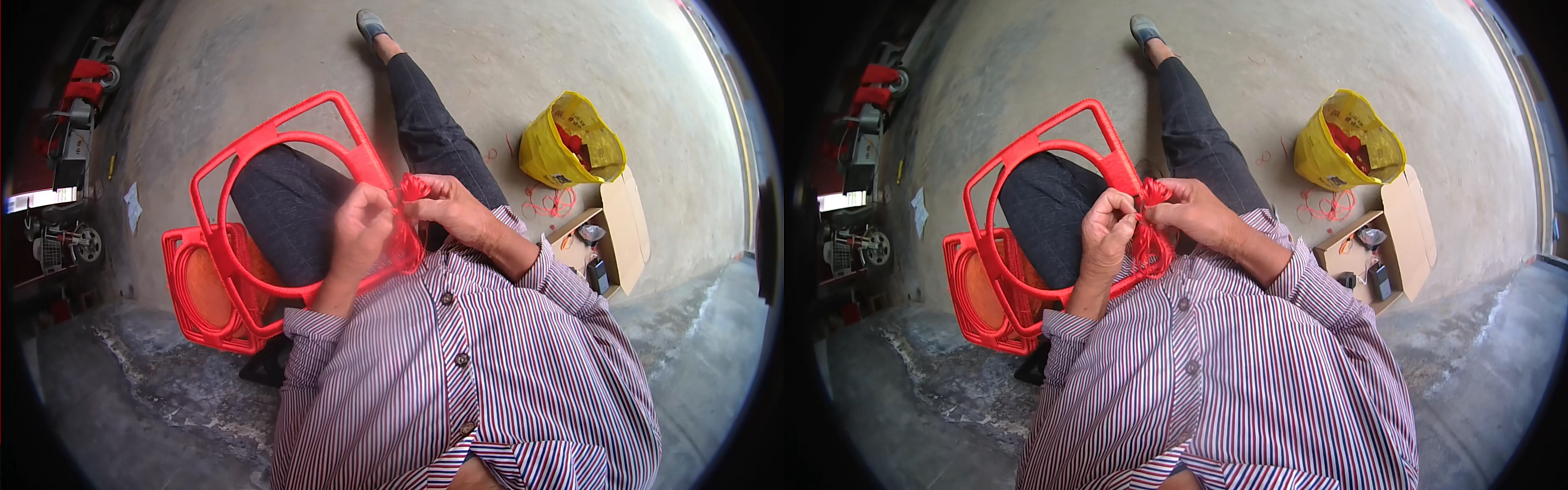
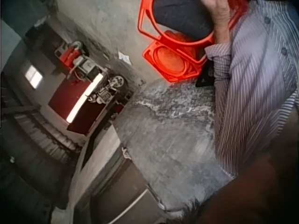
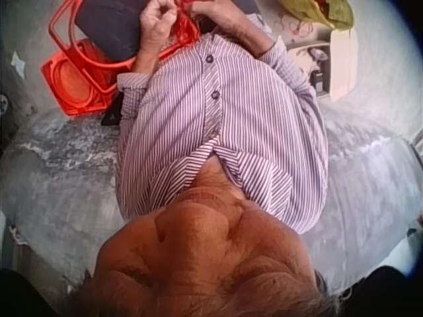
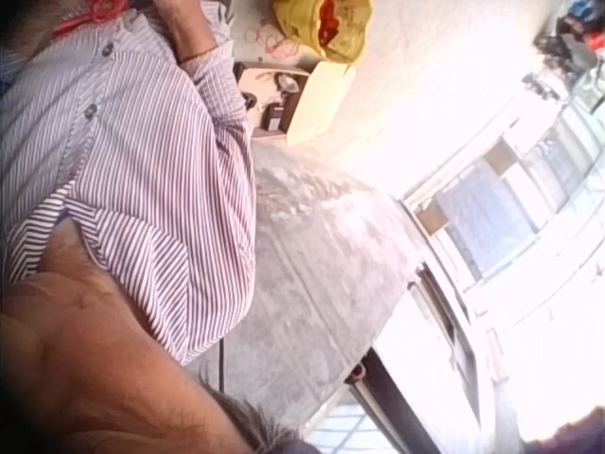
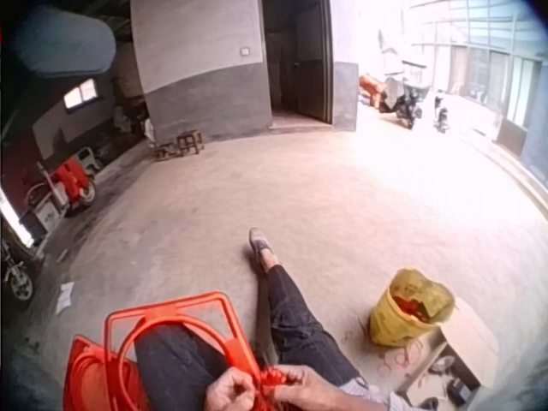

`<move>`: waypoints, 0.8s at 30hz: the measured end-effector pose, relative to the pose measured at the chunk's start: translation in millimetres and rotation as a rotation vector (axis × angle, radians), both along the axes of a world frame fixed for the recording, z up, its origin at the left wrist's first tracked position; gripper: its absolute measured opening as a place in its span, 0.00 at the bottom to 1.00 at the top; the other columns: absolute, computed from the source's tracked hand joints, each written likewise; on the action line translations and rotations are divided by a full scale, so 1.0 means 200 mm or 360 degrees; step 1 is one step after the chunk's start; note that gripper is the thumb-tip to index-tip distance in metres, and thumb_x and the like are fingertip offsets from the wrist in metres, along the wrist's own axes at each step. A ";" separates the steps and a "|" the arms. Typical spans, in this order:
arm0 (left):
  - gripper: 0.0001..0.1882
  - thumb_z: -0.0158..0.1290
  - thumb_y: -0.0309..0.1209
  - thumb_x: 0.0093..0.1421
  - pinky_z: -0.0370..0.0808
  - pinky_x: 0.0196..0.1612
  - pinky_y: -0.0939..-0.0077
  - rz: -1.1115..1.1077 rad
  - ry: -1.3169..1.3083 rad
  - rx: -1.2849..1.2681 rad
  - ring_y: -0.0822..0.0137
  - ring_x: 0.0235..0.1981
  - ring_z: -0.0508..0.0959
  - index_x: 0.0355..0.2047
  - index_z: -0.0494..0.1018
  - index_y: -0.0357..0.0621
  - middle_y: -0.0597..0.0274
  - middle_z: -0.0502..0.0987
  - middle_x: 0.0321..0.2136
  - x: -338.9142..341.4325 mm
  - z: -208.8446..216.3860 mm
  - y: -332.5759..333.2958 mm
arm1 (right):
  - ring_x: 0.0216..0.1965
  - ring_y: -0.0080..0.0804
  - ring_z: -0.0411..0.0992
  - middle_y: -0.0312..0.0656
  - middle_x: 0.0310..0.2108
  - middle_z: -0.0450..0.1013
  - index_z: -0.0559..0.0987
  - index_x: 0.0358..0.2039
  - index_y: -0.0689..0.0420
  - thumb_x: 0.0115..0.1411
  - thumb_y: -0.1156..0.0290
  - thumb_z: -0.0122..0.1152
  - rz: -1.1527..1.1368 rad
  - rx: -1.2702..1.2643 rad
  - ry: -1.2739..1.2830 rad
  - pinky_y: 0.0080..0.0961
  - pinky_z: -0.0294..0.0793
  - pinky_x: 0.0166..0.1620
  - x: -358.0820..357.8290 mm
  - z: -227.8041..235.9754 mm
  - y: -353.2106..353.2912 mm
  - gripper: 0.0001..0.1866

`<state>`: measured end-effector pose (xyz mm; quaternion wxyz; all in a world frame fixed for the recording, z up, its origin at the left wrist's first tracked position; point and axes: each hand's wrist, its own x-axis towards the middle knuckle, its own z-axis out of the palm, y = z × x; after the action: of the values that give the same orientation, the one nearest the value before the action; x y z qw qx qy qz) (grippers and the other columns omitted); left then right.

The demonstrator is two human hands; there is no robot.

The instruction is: Winding red string around a red plastic furniture frame to create a woven surface.

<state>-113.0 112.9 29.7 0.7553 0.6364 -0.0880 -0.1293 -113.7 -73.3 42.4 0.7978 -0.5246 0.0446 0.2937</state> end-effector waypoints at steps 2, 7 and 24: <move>0.04 0.52 0.21 0.52 0.69 0.37 0.79 0.0009 -0.0148 0.0219 0.76 0.31 0.70 0.27 0.68 0.40 0.68 0.69 0.27 0.01 -0.01 -0.01 | 0.28 0.13 0.69 0.30 0.27 0.73 0.75 0.30 0.59 0.50 0.81 0.58 -0.0077 0.0047 -0.0100 0.14 0.68 0.34 -0.01 -0.01 0.01 0.06; 0.06 0.52 0.18 0.47 0.70 0.37 0.75 0.0034 -0.0440 0.0503 0.67 0.30 0.72 0.25 0.68 0.39 0.61 0.69 0.26 0.00 -0.02 -0.03 | 0.24 0.14 0.64 0.29 0.21 0.69 0.75 0.26 0.59 0.47 0.78 0.61 0.0104 -0.0284 -0.0194 0.15 0.65 0.29 0.02 -0.02 -0.01 0.05; 0.06 0.51 0.17 0.49 0.68 0.35 0.78 0.0152 -0.0208 0.0188 0.72 0.29 0.70 0.26 0.67 0.39 0.64 0.68 0.26 -0.01 -0.03 -0.04 | 0.22 0.20 0.71 0.36 0.23 0.73 0.75 0.27 0.59 0.50 0.82 0.57 -0.0115 0.0237 0.0176 0.16 0.72 0.27 -0.03 -0.05 -0.03 0.04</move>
<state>-114.5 104.4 24.7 0.7145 0.6903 -0.0988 -0.0563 -118.9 -78.5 33.2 0.8410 -0.4450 0.0853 0.2958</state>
